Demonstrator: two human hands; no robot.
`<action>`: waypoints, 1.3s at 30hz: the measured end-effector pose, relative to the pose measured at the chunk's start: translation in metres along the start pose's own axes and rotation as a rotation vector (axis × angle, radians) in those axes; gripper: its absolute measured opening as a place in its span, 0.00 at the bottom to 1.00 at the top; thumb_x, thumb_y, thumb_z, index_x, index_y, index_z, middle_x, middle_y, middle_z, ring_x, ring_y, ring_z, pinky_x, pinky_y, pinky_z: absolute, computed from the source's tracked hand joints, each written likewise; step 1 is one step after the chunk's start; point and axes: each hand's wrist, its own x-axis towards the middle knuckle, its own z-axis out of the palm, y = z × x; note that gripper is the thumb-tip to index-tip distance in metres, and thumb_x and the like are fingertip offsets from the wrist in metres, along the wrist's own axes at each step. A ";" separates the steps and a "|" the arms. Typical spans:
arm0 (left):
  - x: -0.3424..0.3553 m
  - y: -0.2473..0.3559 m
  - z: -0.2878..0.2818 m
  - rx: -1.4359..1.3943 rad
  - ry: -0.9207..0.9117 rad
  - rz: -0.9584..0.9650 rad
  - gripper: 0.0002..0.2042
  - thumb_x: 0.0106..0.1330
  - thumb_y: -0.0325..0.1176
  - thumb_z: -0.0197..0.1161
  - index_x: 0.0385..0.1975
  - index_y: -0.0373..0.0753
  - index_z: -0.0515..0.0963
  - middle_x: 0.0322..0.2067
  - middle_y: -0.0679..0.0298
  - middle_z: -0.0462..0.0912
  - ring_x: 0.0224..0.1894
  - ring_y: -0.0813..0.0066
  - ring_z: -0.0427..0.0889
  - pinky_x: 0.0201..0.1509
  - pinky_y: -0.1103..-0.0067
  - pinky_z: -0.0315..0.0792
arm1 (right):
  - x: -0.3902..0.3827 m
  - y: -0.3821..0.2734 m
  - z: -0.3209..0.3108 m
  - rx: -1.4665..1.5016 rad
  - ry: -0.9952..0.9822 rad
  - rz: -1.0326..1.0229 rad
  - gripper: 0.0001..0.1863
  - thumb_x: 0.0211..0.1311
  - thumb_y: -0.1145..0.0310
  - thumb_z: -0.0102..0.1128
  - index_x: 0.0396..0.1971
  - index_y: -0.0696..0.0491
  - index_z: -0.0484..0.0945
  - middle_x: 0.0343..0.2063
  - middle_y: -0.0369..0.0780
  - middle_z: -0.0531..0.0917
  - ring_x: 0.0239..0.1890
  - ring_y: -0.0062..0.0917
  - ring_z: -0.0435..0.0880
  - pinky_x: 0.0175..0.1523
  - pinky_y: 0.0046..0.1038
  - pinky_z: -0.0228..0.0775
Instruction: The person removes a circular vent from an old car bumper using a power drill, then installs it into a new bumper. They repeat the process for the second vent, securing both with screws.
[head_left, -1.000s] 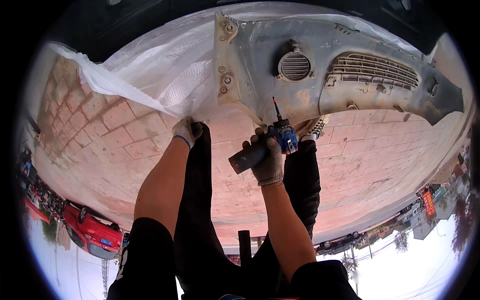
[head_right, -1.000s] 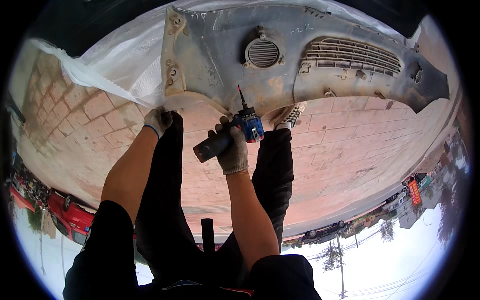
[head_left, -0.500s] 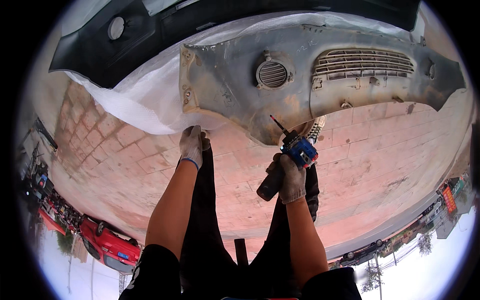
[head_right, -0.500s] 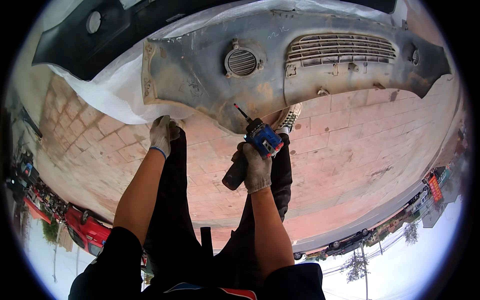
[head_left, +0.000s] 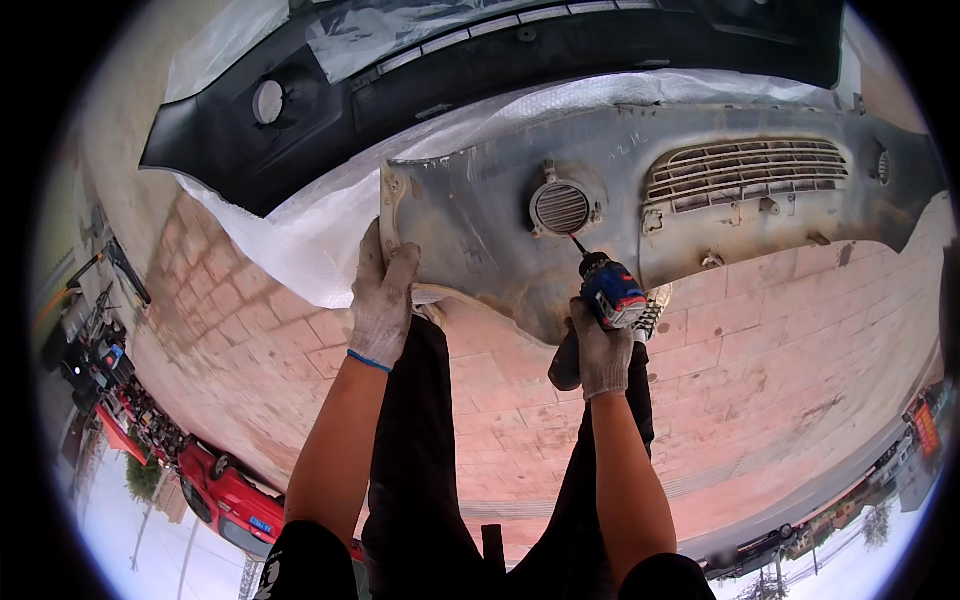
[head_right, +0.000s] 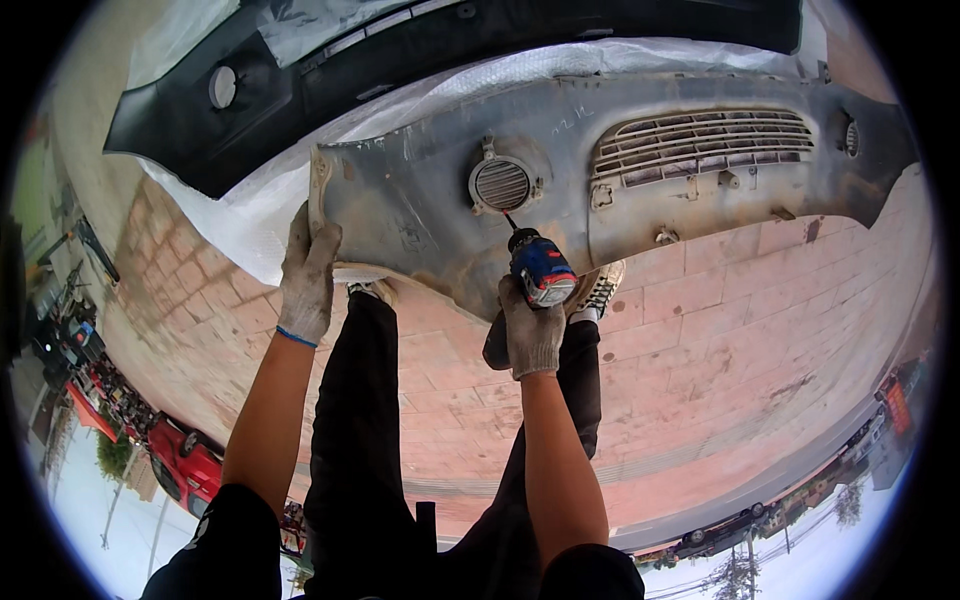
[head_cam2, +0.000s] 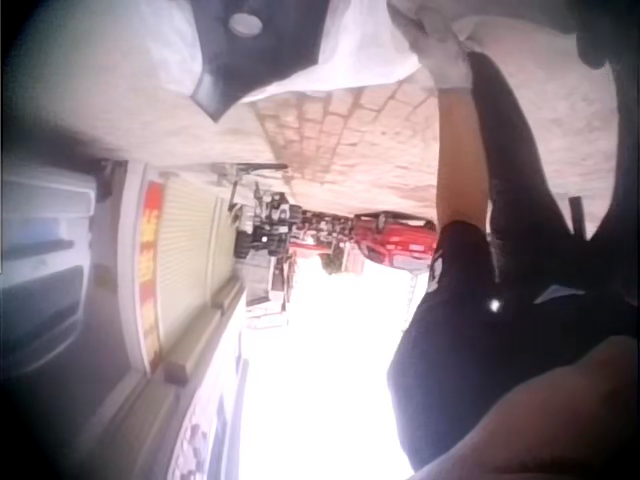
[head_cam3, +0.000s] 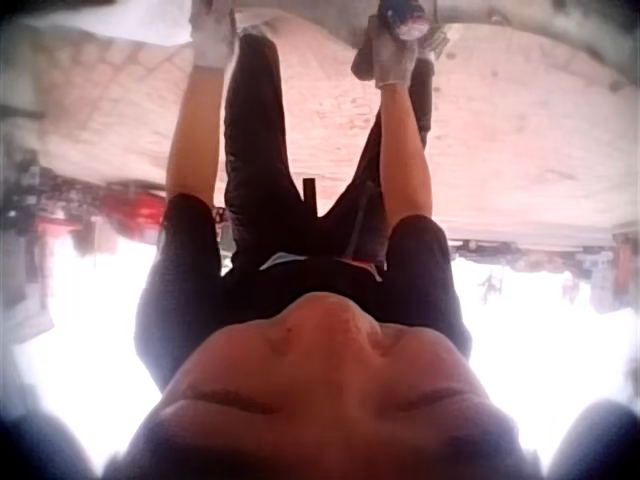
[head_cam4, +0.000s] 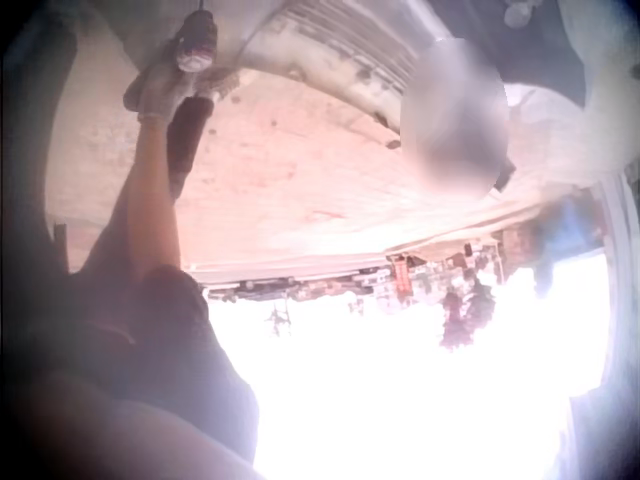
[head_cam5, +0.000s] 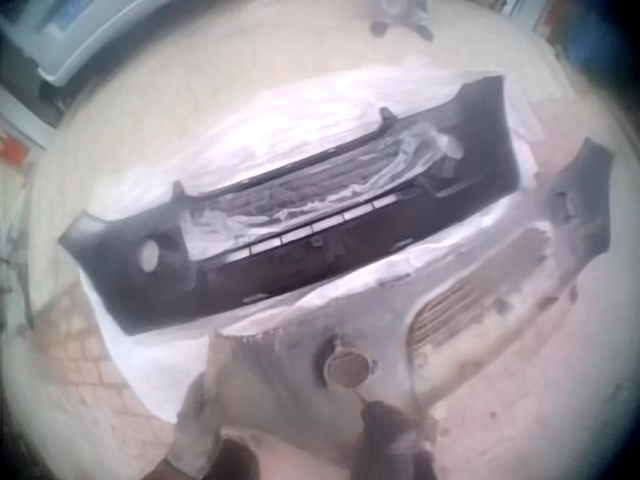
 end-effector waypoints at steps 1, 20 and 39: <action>0.001 -0.002 0.000 0.006 -0.005 -0.003 0.36 0.67 0.39 0.60 0.72 0.31 0.56 0.66 0.52 0.65 0.69 0.64 0.63 0.75 0.71 0.56 | 0.012 -0.003 0.010 0.037 0.016 -0.005 0.10 0.63 0.72 0.66 0.43 0.54 0.79 0.31 0.34 0.82 0.33 0.17 0.79 0.38 0.23 0.72; 0.012 -0.023 -0.006 0.112 0.073 0.042 0.27 0.66 0.32 0.58 0.66 0.38 0.66 0.34 0.67 0.73 0.33 0.83 0.69 0.36 0.82 0.69 | 0.098 -0.019 0.066 -0.626 0.030 -0.112 0.23 0.61 0.58 0.67 0.53 0.52 0.77 0.39 0.43 0.88 0.38 0.35 0.87 0.46 0.35 0.77; 0.015 0.000 -0.003 0.618 0.175 0.079 0.28 0.67 0.33 0.61 0.65 0.33 0.63 0.50 0.47 0.79 0.47 0.56 0.84 0.50 0.68 0.77 | 0.110 -0.006 0.069 -0.927 0.070 -0.295 0.32 0.56 0.55 0.67 0.61 0.44 0.73 0.42 0.52 0.86 0.47 0.51 0.84 0.52 0.45 0.77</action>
